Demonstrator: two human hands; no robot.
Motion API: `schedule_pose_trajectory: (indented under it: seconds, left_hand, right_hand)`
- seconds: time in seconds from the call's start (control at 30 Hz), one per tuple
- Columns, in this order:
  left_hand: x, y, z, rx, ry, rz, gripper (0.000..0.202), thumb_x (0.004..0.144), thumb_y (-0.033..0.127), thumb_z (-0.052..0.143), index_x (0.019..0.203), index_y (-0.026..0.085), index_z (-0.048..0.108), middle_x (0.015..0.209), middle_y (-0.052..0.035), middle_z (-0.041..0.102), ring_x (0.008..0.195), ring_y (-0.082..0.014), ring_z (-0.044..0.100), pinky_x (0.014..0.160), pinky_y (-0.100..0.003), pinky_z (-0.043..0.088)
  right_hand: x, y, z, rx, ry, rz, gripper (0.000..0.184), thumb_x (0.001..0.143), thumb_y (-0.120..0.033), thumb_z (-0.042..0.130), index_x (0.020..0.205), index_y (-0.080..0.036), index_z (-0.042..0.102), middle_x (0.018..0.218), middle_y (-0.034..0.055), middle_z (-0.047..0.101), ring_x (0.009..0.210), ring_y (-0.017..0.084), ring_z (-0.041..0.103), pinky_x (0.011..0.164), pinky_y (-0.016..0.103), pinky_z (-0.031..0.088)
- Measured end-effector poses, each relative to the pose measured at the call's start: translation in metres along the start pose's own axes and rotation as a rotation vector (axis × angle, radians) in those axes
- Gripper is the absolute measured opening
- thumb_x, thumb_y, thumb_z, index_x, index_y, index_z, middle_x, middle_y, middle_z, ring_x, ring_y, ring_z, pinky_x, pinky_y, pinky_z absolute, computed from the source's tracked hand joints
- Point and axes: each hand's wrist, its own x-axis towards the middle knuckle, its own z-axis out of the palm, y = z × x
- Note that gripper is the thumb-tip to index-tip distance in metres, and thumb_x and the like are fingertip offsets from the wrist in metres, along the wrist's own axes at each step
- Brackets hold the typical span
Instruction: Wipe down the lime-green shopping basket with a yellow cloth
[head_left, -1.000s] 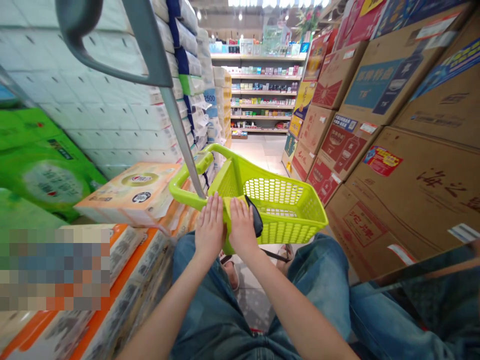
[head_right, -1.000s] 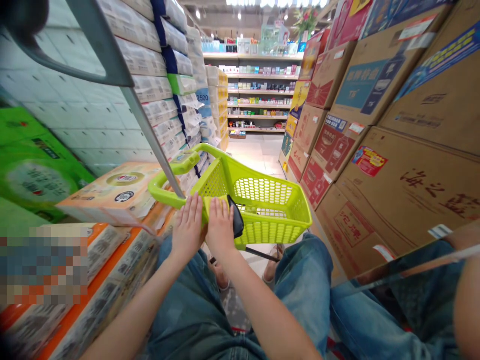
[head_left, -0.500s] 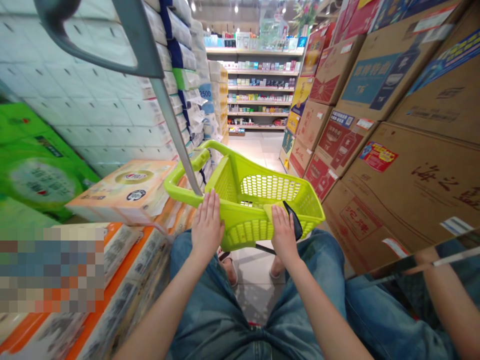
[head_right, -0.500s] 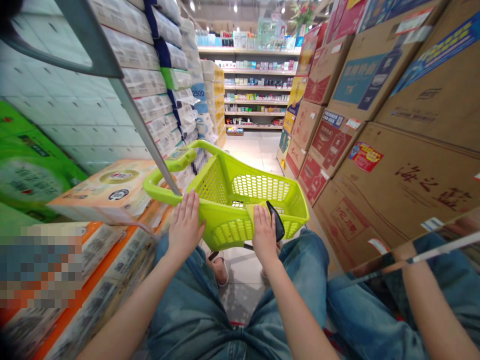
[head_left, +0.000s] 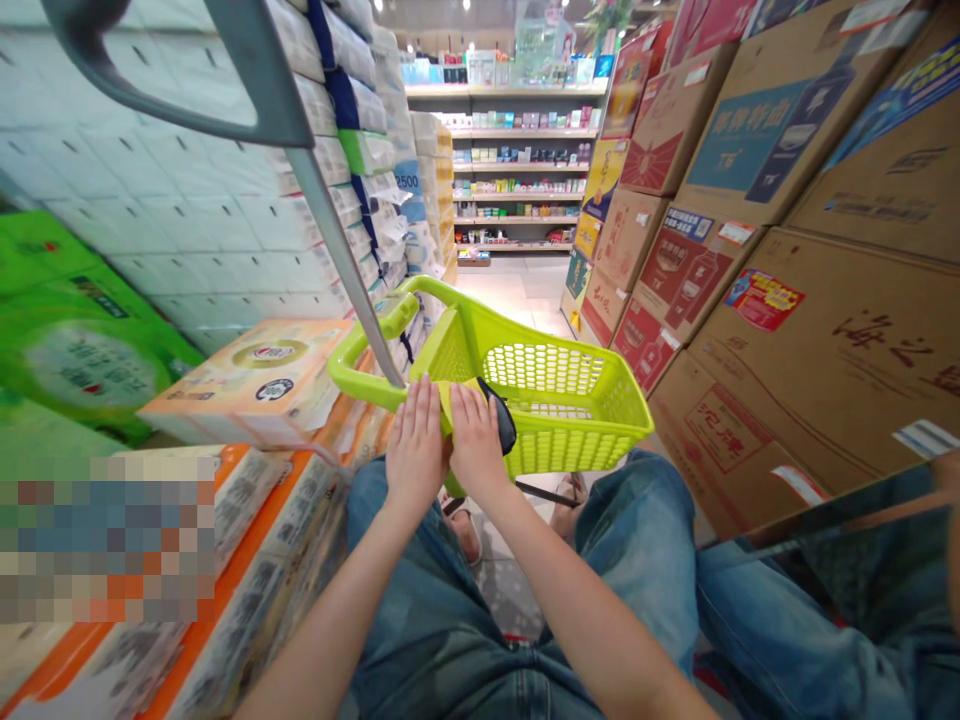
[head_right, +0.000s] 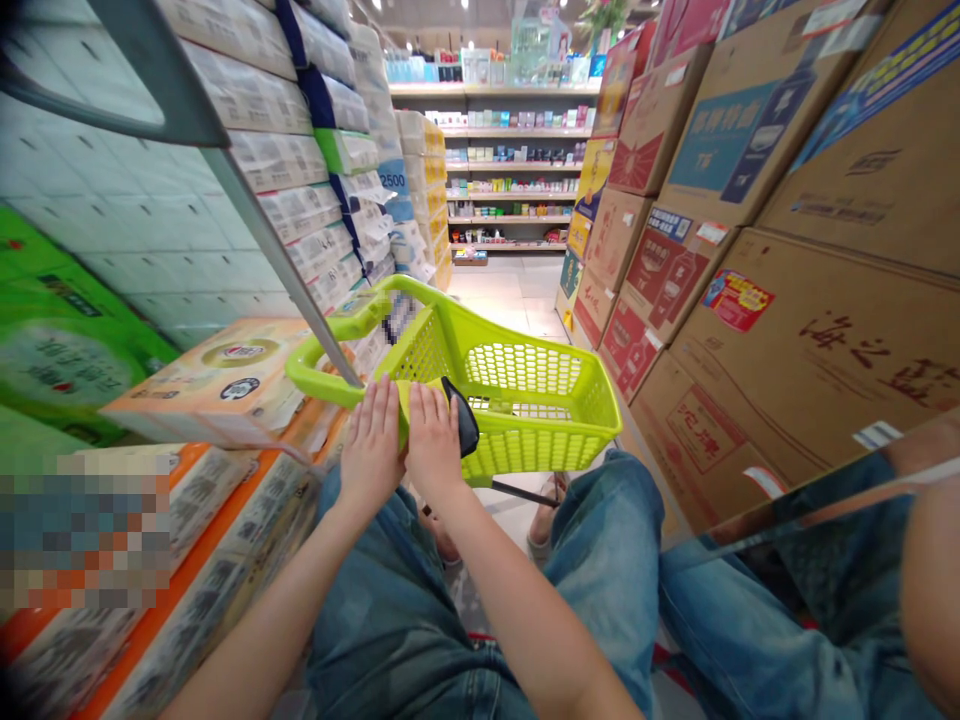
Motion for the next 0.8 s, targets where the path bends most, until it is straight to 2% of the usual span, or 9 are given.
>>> schedule_pose_trajectory:
  seconds: [0.13,0.3,0.43,0.5,0.6,0.73,0.8]
  left_hand:
    - [0.001,0.000,-0.002,-0.011,-0.031,0.005,0.079,0.087,0.020,0.048,0.157,0.007,0.013,0.164,-0.0132,0.017,0.153,-0.0256,0.013,0.123,-0.044,0.020]
    - [0.001,0.000,-0.001,-0.033,-0.037,-0.015,0.084,0.084,0.020,0.052,0.157,0.007,0.012,0.165,-0.0124,0.015,0.153,-0.0259,0.012,0.124,-0.043,0.017]
    - [0.000,0.000,-0.001,-0.037,-0.040,-0.013,0.085,0.084,0.018,0.051,0.158,0.010,0.010,0.165,-0.0108,0.015,0.153,-0.0256,0.013,0.124,-0.044,0.017]
    - [0.000,0.000,-0.002,-0.029,-0.038,-0.010,0.085,0.084,0.018,0.050,0.158,0.011,0.009,0.165,-0.0105,0.015,0.153,-0.0255,0.013,0.123,-0.044,0.017]
    - [0.001,0.000,-0.002,-0.020,-0.039,-0.009,0.084,0.084,0.017,0.049,0.158,0.010,0.009,0.165,-0.0108,0.014,0.153,-0.0254,0.014,0.123,-0.044,0.017]
    - [0.000,-0.001,0.001,-0.015,-0.024,-0.005,0.079,0.088,0.018,0.044,0.158,0.011,0.008,0.164,-0.0115,0.015,0.153,-0.0251,0.014,0.123,-0.045,0.019]
    - [0.000,-0.002,0.003,-0.014,-0.003,-0.005,0.075,0.090,0.016,0.039,0.158,0.012,0.007,0.164,-0.0109,0.016,0.153,-0.0242,0.014,0.123,-0.044,0.019]
  right_hand:
    - [-0.023,0.040,-0.006,-0.089,0.012,-0.025,0.073,0.081,-0.002,0.038,0.153,-0.007,0.029,0.157,0.0134,0.038,0.147,0.022,0.026,0.124,0.047,0.013]
    - [-0.057,0.100,-0.021,-0.236,0.059,0.089,0.073,0.081,0.000,0.035,0.153,-0.009,0.029,0.156,0.0127,0.039,0.147,0.023,0.027,0.123,0.048,0.016]
    - [-0.072,0.124,-0.027,-0.295,0.122,0.163,0.077,0.079,0.001,0.035,0.154,-0.013,0.027,0.154,0.0125,0.042,0.146,0.023,0.029,0.122,0.050,0.019]
    - [-0.069,0.119,-0.025,-0.291,0.138,0.214,0.079,0.076,0.000,0.037,0.154,-0.012,0.028,0.152,0.0142,0.044,0.145,0.025,0.031,0.121,0.052,0.021]
    - [-0.050,0.087,-0.017,-0.240,0.094,0.249,0.079,0.073,-0.001,0.041,0.151,-0.008,0.033,0.151,0.0159,0.044,0.145,0.028,0.031,0.122,0.054,0.019]
    - [-0.017,0.026,-0.004,-0.110,-0.002,0.118,0.076,0.077,-0.002,0.041,0.152,-0.008,0.032,0.155,0.0141,0.039,0.147,0.025,0.027,0.123,0.051,0.015]
    - [-0.006,0.005,0.000,-0.056,-0.007,0.056,0.075,0.080,-0.003,0.040,0.153,-0.009,0.030,0.157,0.0125,0.037,0.147,0.025,0.025,0.123,0.051,0.015]
